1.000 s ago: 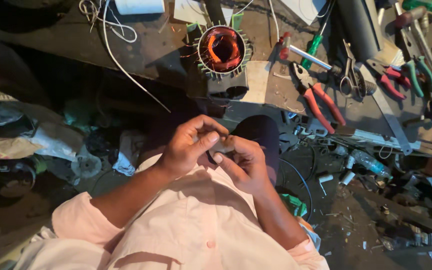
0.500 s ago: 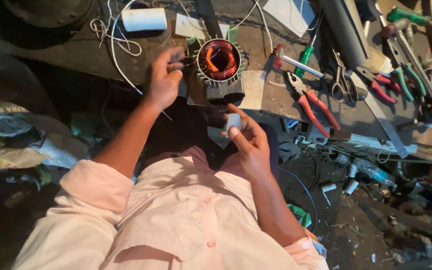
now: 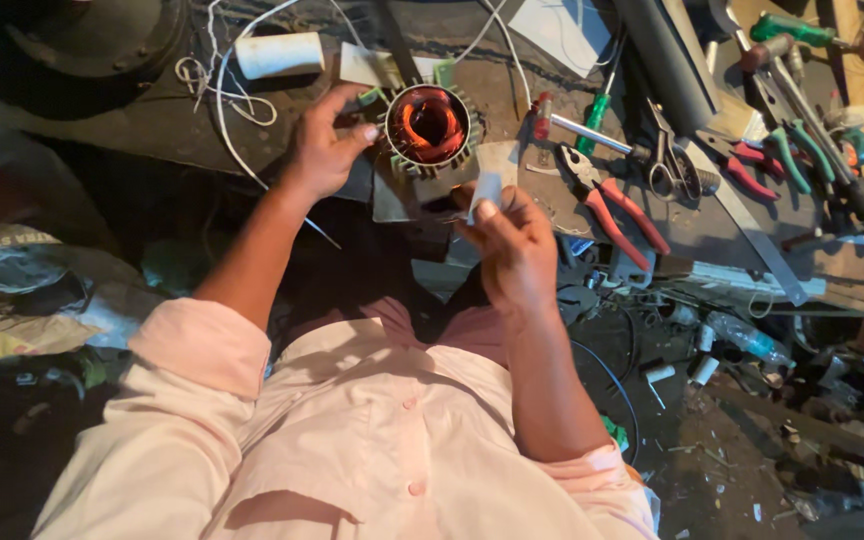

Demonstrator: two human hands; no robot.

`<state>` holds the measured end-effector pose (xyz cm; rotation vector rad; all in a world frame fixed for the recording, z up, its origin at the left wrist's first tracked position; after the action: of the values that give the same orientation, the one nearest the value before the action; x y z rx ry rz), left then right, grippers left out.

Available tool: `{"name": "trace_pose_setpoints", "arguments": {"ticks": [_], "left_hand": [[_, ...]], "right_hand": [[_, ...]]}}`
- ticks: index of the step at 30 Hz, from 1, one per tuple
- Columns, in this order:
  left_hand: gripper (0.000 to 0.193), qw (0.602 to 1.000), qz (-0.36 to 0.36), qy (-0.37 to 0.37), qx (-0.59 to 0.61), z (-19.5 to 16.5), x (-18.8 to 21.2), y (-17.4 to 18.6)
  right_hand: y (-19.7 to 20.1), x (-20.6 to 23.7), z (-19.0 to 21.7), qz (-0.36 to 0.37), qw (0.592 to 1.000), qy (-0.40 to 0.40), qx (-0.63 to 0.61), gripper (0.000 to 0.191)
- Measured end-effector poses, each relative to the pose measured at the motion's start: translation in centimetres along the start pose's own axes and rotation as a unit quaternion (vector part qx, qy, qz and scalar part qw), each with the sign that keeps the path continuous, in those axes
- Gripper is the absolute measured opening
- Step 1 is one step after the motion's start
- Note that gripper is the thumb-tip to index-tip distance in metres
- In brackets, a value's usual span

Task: The person sits at a cluttered workbench and prepares insulation material for an electric motor stator, cutting pieces from a sheet with scissors and fitting them around the copper-wound stator. They then trim a white wire with scissors and work on the stator windings by hand.

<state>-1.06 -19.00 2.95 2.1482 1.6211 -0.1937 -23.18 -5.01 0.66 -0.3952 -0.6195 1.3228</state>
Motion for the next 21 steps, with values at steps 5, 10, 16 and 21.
{"name": "trace_pose_setpoints", "arguments": {"ticks": [5, 10, 16, 21], "left_hand": [[0.026, 0.973, -0.037, 0.122, -0.194, -0.1, 3.5, -1.5], [0.02, 0.989, -0.056, 0.02, -0.134, -0.6, 4.5, -0.5], [0.012, 0.971, 0.001, -0.117, -0.207, -2.8, 0.8, 3.4], [0.032, 0.91, 0.178, -0.193, -0.321, -4.5, -2.7, -0.2]], "right_hand": [[1.8, -4.0, 3.8, -0.011, 1.0, 0.022, 0.003, 0.017], [3.4, -5.6, 5.5, 0.007, 0.999, 0.019, 0.046, 0.021], [6.6, -0.1, 5.1, -0.075, 0.989, 0.101, 0.078, 0.02], [9.8, 5.3, 3.1, -0.118, 0.984, 0.119, 0.068, 0.006]]}}
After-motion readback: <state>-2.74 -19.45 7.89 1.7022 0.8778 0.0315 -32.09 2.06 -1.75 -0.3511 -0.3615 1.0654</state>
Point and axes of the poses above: each hand's wrist, its own x-axis away from the middle knuckle, its own y-axis out of the back of the hand, z = x × y, the point moved 2 cm from there along -x, towards the middle knuckle, and after that the axes turned 3 degrees about -x, right-handed, at the moved point
